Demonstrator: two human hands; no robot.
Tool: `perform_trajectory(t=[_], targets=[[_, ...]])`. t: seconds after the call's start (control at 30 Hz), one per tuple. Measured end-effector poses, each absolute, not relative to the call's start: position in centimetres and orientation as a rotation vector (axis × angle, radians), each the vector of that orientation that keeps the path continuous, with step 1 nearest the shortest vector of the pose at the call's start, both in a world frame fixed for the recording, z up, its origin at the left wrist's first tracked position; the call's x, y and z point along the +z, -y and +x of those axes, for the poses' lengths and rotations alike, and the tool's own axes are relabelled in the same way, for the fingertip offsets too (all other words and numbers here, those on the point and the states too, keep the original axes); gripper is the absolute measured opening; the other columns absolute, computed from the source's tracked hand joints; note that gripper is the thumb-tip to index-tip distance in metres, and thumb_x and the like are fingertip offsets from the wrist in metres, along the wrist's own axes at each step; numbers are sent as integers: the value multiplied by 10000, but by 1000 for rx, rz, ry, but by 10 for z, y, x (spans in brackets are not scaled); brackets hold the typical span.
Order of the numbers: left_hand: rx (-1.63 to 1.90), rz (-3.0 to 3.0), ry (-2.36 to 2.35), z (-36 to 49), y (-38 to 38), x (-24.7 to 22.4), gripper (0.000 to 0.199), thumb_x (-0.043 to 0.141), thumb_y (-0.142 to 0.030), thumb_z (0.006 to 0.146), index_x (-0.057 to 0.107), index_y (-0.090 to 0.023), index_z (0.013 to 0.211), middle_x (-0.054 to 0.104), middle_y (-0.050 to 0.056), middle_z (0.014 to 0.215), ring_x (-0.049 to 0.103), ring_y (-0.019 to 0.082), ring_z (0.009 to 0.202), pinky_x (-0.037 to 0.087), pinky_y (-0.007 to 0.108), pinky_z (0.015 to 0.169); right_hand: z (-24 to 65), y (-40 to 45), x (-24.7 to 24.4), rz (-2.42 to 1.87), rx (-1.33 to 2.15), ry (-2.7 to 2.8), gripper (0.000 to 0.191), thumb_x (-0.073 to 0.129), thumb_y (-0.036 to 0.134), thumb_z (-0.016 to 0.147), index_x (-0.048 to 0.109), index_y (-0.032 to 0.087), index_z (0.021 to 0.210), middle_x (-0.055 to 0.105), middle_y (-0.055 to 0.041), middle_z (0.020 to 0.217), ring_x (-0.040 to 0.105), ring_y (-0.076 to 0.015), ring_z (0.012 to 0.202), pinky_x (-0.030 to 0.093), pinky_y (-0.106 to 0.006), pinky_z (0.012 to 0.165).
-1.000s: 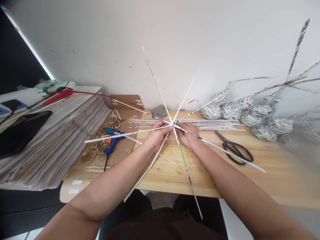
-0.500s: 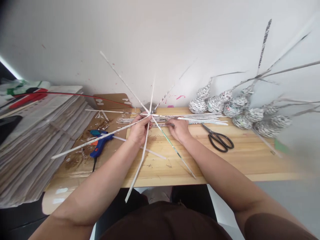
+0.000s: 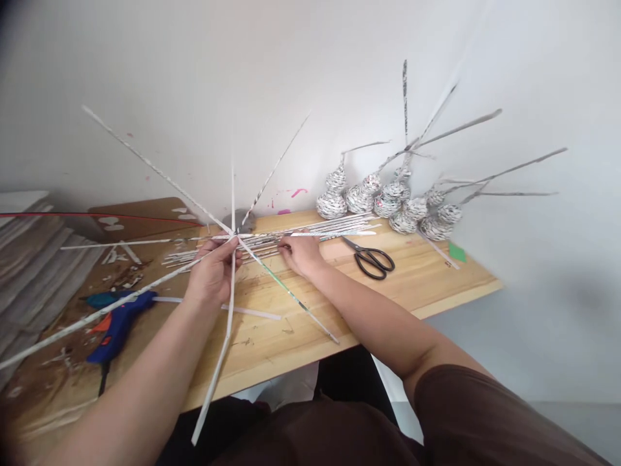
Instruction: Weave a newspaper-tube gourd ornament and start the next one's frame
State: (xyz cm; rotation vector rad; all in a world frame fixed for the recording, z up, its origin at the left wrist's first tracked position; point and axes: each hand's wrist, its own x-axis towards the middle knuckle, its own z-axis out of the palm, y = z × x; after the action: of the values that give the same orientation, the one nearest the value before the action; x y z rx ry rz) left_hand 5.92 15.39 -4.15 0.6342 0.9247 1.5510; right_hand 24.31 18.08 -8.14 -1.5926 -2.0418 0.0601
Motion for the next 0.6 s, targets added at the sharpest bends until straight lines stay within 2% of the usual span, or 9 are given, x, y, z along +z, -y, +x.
perform_trajectory(t=[0.13,0.33,0.47,0.6], targets=[[1544,655,-931,58,-154,-43,447,886,-203,460,639,-165,830,660,-50,643,550,61,461,394,150,429,245,-179,-78,-1631,36,2070,153,628,305,886,766,248,917,725,-69,1031,563,-283,1066,388,-386,905],[1549,645,-943,58,-153,-42,465,891,-210,443,640,-170,832,673,-49,660,558,63,463,408,151,433,246,-177,-75,-1678,29,2105,163,613,315,893,753,233,906,712,-81,1010,571,-288,1038,404,-382,873],[1550,646,-941,58,-153,-43,462,893,-215,440,645,-168,828,671,-47,655,553,63,459,398,154,425,257,-180,-66,-1722,-9,2079,191,592,324,909,734,202,945,720,-85,1017,594,-263,1022,411,-350,887],[1559,645,-935,58,-155,-43,449,892,-211,441,649,-166,816,653,-53,628,541,61,459,383,155,423,283,-183,-47,-1799,-52,2059,177,560,240,906,717,180,961,736,-74,985,631,-215,964,423,-294,864]])
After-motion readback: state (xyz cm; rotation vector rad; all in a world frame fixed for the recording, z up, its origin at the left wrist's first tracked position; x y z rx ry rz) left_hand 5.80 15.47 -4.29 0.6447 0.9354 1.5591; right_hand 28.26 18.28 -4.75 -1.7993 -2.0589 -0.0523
